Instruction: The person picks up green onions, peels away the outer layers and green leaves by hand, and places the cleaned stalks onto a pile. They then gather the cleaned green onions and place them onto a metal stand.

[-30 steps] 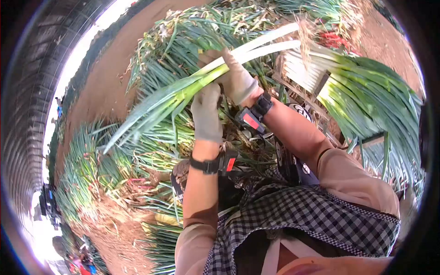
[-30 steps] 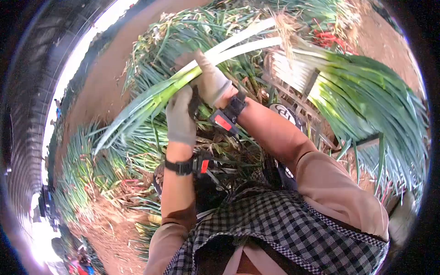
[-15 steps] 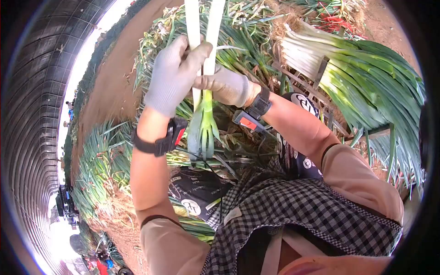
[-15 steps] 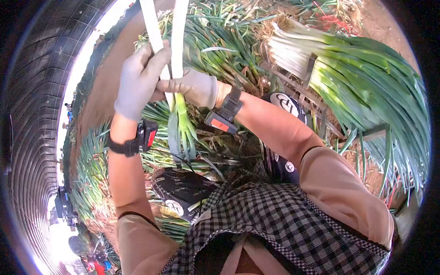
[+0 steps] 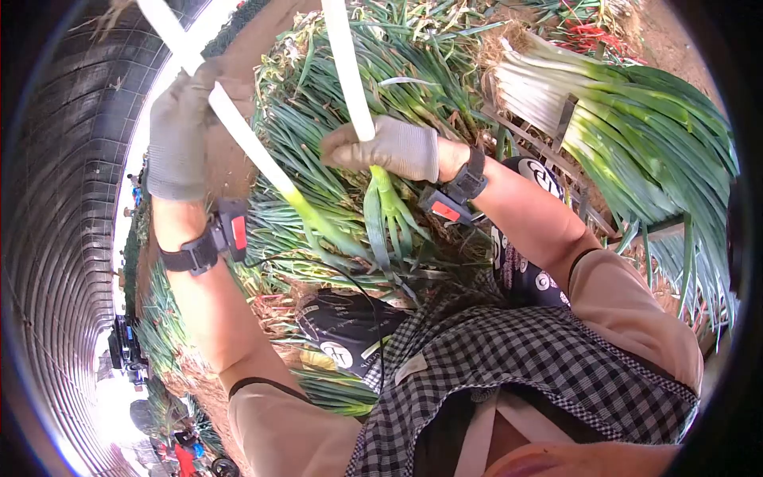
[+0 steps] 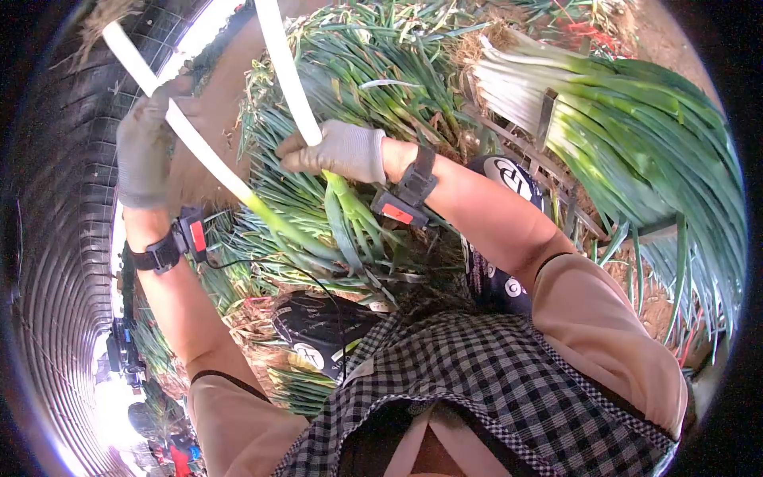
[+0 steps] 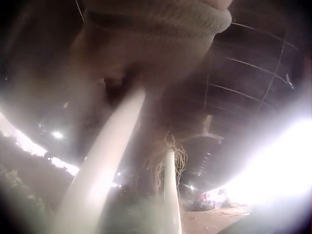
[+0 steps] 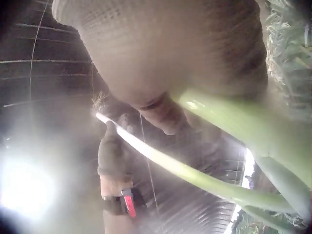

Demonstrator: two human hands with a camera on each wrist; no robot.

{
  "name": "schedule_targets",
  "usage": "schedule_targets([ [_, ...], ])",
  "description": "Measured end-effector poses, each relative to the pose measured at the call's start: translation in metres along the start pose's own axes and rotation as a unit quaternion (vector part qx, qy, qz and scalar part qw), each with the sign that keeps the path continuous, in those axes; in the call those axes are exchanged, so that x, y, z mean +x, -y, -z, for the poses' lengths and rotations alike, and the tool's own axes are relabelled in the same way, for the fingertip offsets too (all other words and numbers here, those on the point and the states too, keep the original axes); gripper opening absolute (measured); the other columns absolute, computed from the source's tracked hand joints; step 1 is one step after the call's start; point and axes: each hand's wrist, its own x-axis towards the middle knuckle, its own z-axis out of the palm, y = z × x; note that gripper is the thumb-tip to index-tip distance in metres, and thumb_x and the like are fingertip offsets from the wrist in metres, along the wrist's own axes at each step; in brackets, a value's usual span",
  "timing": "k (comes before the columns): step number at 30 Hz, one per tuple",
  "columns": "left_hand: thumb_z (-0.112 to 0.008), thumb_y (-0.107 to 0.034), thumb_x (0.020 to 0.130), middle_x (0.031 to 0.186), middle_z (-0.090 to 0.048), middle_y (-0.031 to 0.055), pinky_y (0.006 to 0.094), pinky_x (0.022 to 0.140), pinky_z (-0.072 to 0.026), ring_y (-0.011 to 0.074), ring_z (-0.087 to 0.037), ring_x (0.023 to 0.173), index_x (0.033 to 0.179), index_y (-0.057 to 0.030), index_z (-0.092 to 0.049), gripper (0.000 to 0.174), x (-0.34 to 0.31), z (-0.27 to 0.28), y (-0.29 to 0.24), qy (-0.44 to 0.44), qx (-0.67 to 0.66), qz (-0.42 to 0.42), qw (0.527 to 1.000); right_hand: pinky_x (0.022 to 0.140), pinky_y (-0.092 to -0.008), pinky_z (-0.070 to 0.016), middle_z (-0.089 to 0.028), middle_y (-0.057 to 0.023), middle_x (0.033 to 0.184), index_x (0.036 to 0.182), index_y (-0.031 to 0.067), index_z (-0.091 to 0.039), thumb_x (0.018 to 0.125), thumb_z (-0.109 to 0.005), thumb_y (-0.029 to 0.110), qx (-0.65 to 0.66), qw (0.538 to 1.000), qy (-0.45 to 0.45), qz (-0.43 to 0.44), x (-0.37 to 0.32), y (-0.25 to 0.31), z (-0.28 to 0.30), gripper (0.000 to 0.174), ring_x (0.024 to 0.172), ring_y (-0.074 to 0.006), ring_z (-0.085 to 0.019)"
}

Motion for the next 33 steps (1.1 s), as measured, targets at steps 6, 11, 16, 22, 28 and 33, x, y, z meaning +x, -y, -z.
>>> schedule_targets([
  [6, -0.054, -0.021, 0.094, 0.083, -0.068, 0.0141, 0.0243, 0.058, -0.0529, 0.0154, -0.066, 0.066, 0.106, 0.0059, -0.059, 0.029, -0.014, -0.054, 0.017, 0.079, -0.062, 0.084, 0.991, 0.095, -0.0312, -0.0422, -0.065, -0.0095, 0.113, 0.122, 0.0042, -0.059, 0.088, -0.066, 0.038, -0.03, 0.995, 0.064, 0.077, 0.0, -0.004, -0.001, 0.049, 0.106, -0.0166, -0.056],
  [11, -0.054, -0.019, 0.095, 0.07, -0.065, 0.006, 0.0239, 0.055, -0.0502, 0.0093, -0.062, 0.062, 0.09, 0.0038, -0.062, 0.024, -0.022, -0.066, 0.023, 0.125, 0.048, 0.072, 0.988, 0.103, -0.0346, -0.0393, -0.051, -0.0104, 0.135, 0.14, 0.0027, -0.04, 0.086, -0.067, 0.043, 0.117, 0.977, 0.133, 0.114, -0.011, 0.013, -0.008, 0.073, 0.125, -0.0167, -0.045],
  [16, -0.053, -0.019, 0.094, 0.076, -0.066, 0.008, 0.0275, 0.061, -0.0512, 0.0115, -0.062, 0.065, 0.096, 0.006, -0.06, 0.026, -0.026, -0.084, 0.023, 0.136, 0.097, 0.059, 0.984, 0.098, -0.0383, -0.0455, -0.058, -0.0176, 0.123, 0.133, -0.0008, -0.045, 0.084, -0.066, 0.048, 0.178, 0.955, 0.218, 0.094, -0.008, -0.006, 0.006, 0.072, 0.113, -0.0246, -0.057],
  [22, -0.048, -0.017, 0.096, 0.082, -0.062, 0.0083, 0.03, 0.058, -0.0507, 0.0154, -0.06, 0.067, 0.112, 0.006, -0.058, 0.03, -0.032, -0.114, 0.033, 0.128, -0.307, 0.163, 0.929, 0.085, -0.0331, -0.049, -0.067, -0.0131, 0.099, 0.109, -0.0009, -0.063, 0.082, -0.07, 0.04, 0.221, 0.957, 0.176, 0.066, -0.016, -0.009, -0.01, 0.049, 0.094, -0.0187, -0.063],
  [28, -0.052, -0.017, 0.096, 0.077, -0.057, 0.0064, 0.0261, 0.052, -0.0458, 0.012, -0.056, 0.063, 0.109, 0.0015, -0.057, 0.023, -0.019, -0.111, -0.002, -0.093, -0.175, 0.03, 0.98, 0.069, -0.0351, -0.0492, -0.066, -0.0125, 0.088, 0.106, 0.0031, -0.056, 0.061, -0.082, 0.03, -0.018, 0.994, -0.106, 0.025, -0.044, -0.009, -0.041, 0.059, 0.078, -0.0237, -0.063],
  [33, -0.049, -0.022, 0.099, 0.084, -0.053, 0.0042, 0.0243, 0.062, -0.0437, 0.0109, -0.05, 0.071, 0.112, 0.0016, -0.056, 0.028, -0.011, -0.094, -0.059, -0.206, -0.178, -0.028, 0.962, 0.072, -0.0387, -0.0502, -0.065, -0.0163, 0.087, 0.11, 0.0072, -0.052, 0.061, -0.079, 0.034, -0.118, 0.982, -0.113, 0.099, -0.049, -0.018, -0.045, 0.062, 0.082, -0.0336, -0.064],
])
